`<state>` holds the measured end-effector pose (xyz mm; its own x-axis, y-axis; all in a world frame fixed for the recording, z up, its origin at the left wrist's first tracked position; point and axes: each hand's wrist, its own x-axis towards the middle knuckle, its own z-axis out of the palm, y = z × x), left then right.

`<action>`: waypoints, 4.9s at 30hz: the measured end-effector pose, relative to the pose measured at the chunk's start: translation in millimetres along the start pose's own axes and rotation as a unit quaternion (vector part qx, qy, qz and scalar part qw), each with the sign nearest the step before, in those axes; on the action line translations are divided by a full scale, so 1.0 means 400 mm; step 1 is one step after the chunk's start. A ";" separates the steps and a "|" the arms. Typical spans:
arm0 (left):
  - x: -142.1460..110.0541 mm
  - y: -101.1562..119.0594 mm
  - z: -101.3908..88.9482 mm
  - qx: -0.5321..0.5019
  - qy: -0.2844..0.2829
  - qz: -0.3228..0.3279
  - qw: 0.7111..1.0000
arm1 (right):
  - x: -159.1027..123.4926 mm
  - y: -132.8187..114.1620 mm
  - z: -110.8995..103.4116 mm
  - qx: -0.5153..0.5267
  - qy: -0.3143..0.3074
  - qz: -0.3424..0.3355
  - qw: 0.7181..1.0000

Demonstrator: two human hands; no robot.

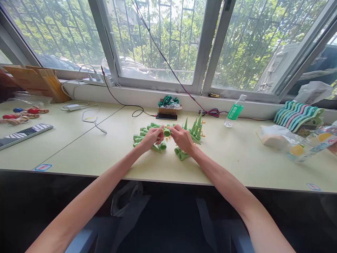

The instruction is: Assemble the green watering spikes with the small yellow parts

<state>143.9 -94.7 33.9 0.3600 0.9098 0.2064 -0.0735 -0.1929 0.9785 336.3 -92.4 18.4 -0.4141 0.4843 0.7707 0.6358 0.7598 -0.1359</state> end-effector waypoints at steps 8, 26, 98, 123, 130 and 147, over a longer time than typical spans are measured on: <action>0.000 0.001 -0.005 -0.065 -0.045 -0.032 0.996 | -0.002 -0.001 -0.002 0.010 0.002 -0.003 1.000; -0.007 0.004 -0.006 -0.022 -0.058 0.021 0.998 | 0.006 -0.017 0.002 0.111 0.006 0.047 0.993; -0.011 0.007 0.003 0.023 -0.018 0.061 0.998 | 0.004 -0.030 0.014 0.152 -0.014 0.111 0.982; -0.004 0.009 -0.001 -0.048 -0.041 -0.060 0.996 | 0.001 -0.017 0.001 0.020 0.040 0.008 0.999; -0.006 0.008 -0.008 -0.030 -0.073 -0.035 0.996 | 0.000 -0.012 0.005 0.044 0.043 0.006 0.998; -0.013 0.013 -0.004 0.030 -0.031 0.023 0.999 | -0.002 0.003 0.006 0.122 0.014 0.040 0.992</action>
<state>140.2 -100.1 38.0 0.4140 0.8757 0.2486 -0.0352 -0.2575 0.9656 335.9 -90.6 16.1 -0.3483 0.5373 0.7681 0.4870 0.8039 -0.3414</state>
